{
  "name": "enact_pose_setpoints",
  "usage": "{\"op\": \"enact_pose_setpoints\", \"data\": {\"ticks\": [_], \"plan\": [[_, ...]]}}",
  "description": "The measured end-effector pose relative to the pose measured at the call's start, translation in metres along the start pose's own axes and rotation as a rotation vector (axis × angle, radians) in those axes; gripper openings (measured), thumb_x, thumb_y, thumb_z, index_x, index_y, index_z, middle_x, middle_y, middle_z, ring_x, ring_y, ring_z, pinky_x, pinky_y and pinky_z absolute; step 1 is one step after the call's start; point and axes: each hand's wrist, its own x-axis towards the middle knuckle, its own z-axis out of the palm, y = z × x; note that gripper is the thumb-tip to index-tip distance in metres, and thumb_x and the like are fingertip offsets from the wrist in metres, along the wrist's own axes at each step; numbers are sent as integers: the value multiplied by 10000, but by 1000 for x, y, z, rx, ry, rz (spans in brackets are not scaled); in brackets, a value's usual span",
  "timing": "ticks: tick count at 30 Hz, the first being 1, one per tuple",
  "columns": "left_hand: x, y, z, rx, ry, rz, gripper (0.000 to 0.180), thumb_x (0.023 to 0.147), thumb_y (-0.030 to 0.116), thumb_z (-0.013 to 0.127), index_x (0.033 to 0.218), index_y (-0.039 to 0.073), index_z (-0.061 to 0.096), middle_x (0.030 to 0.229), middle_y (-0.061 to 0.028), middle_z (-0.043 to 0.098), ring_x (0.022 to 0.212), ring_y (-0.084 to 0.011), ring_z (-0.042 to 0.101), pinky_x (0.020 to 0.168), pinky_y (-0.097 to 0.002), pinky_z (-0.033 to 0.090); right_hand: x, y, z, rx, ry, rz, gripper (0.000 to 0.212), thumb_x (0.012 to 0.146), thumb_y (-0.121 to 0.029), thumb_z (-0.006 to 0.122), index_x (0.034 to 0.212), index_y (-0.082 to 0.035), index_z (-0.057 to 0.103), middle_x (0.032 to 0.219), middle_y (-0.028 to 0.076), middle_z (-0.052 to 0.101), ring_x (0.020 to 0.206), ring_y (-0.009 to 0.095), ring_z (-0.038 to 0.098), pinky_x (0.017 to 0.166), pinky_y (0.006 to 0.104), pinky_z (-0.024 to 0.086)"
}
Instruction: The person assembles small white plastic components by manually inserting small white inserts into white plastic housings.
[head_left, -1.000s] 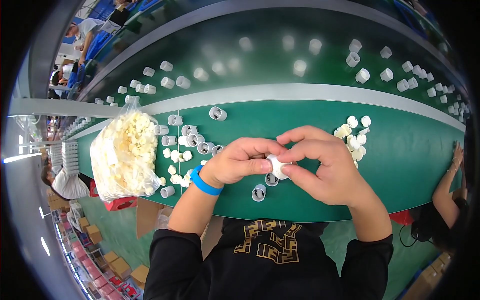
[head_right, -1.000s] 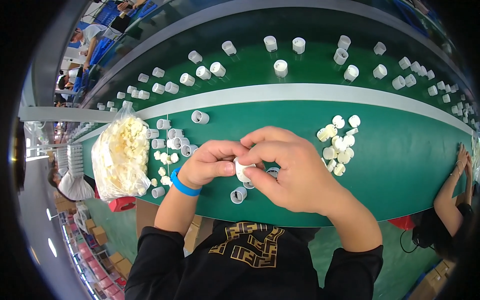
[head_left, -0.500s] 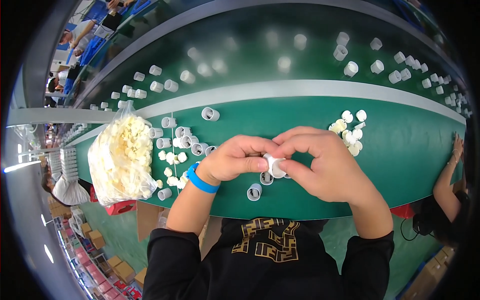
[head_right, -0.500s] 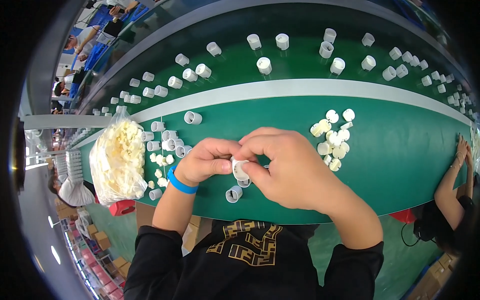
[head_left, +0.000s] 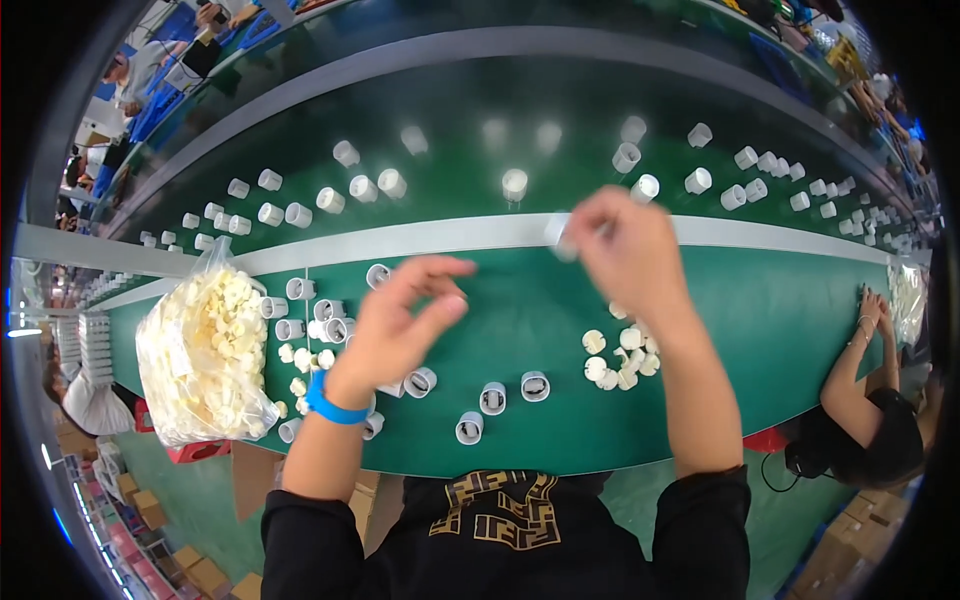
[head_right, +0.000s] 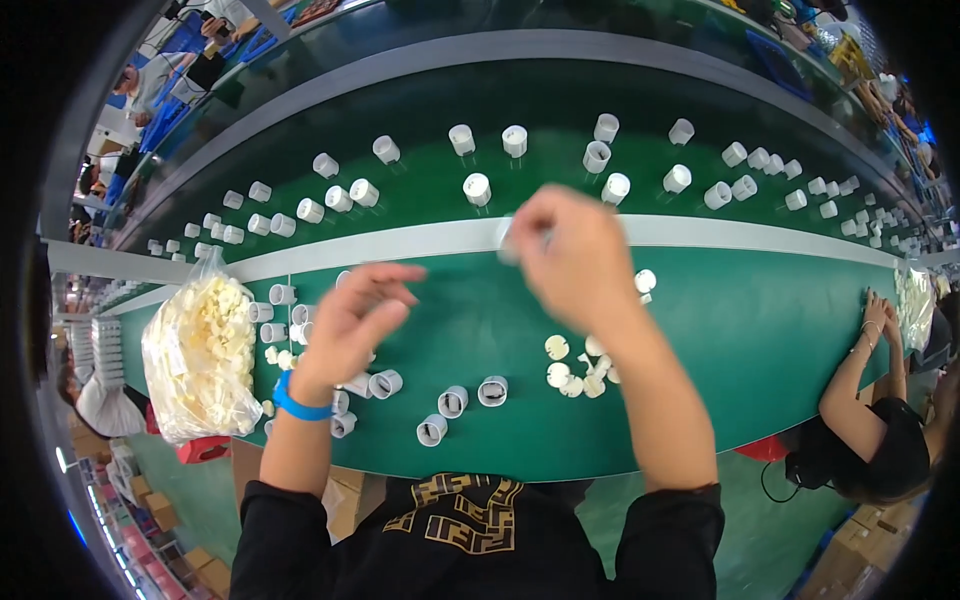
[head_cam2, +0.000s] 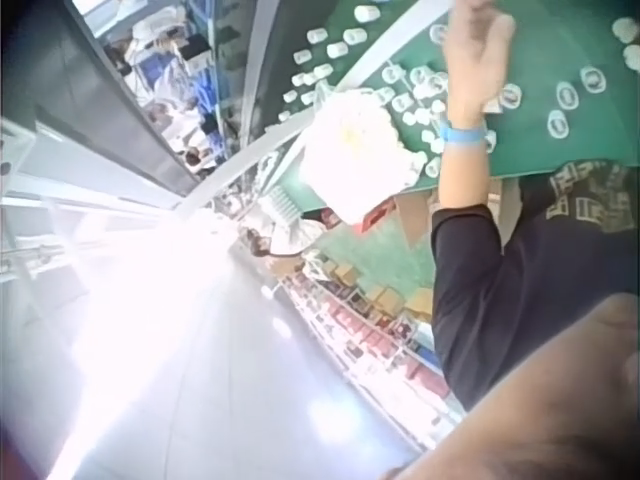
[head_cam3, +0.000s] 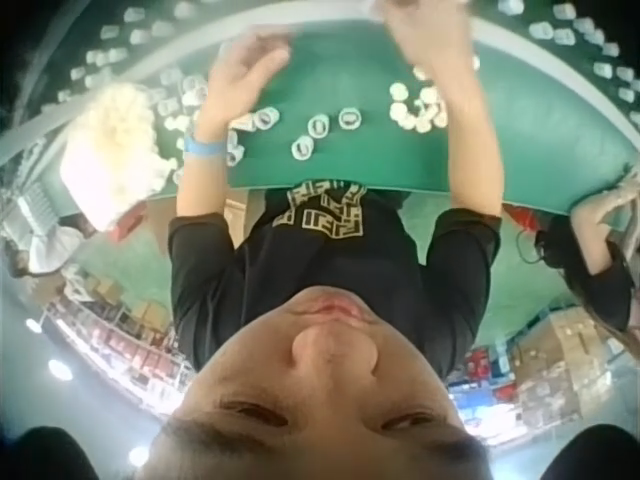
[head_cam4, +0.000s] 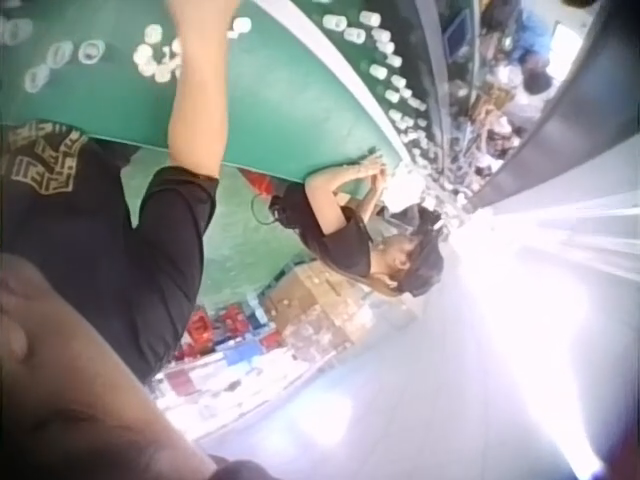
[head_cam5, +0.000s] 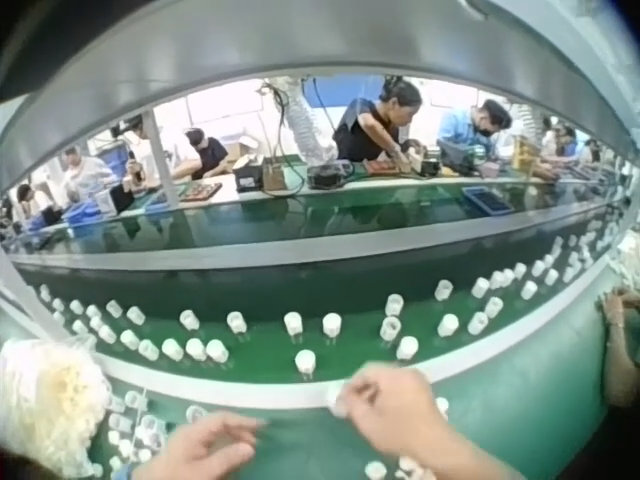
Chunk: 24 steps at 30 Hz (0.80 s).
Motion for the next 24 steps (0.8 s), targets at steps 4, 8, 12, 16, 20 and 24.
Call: {"op": "enact_pose_setpoints", "data": {"ticks": [4, 8, 12, 16, 20, 24], "plan": [[1, -4, -58, 494, 291, 106, 328, 897, 69, 741, 1218, 25, 682, 1180, -144, 709, 1084, -274, 682, 960, -366, 526, 77, 43, 7, -253, 93, 93, 139, 841, -145, 706, 890, -19, 740, 814, 158, 734, 776, 301, 723, 730, 392, 563], [-10, -22, -94, 712, 286, 81, 455, 831, 85, 776, 1268, 49, 658, 1269, -178, 671, 1214, -383, 598, 1034, -441, 492, 100, 57, 31, -371, -49, 170, 172, 834, -175, 717, 898, -18, 743, 831, 167, 737, 799, 316, 722, 754, 408, 563], [-8, -33, -92, 858, 212, 135, 479, 813, 70, 768, 1272, 12, 642, 1269, -189, 666, 1231, -393, 579, 1036, -464, 486, 93, 47, 44, -477, -19, 83, 236, 873, -192, 710, 1016, -7, 740, 930, 204, 743, 915, 315, 726, 829, 397, 559], [40, -17, -69, 790, 151, 415, 440, 823, 65, 757, 1248, 12, 655, 1250, -193, 673, 1190, -412, 592, 1023, -472, 490, 57, 43, -1, -66, 162, 171, 292, 920, -196, 716, 1133, 5, 725, 997, 135, 761, 919, 219, 721, 825, 345, 553], [136, -10, -7, 783, 53, 641, 408, 863, 94, 741, 1255, 30, 652, 1204, -164, 683, 1155, -378, 610, 995, -453, 504, 3, 56, -45, -259, 23, 221, 213, 886, -75, 738, 1086, -2, 742, 1018, 111, 754, 911, 203, 707, 826, 345, 550], [218, -5, 64, 850, -63, 537, 402, 889, 80, 696, 1284, 37, 638, 1202, -164, 683, 1171, -383, 609, 999, -472, 512, -35, 53, -59, -404, -212, 138, 224, 836, -56, 756, 1058, -32, 768, 1100, 136, 721, 1043, 311, 688, 873, 400, 559]]}}
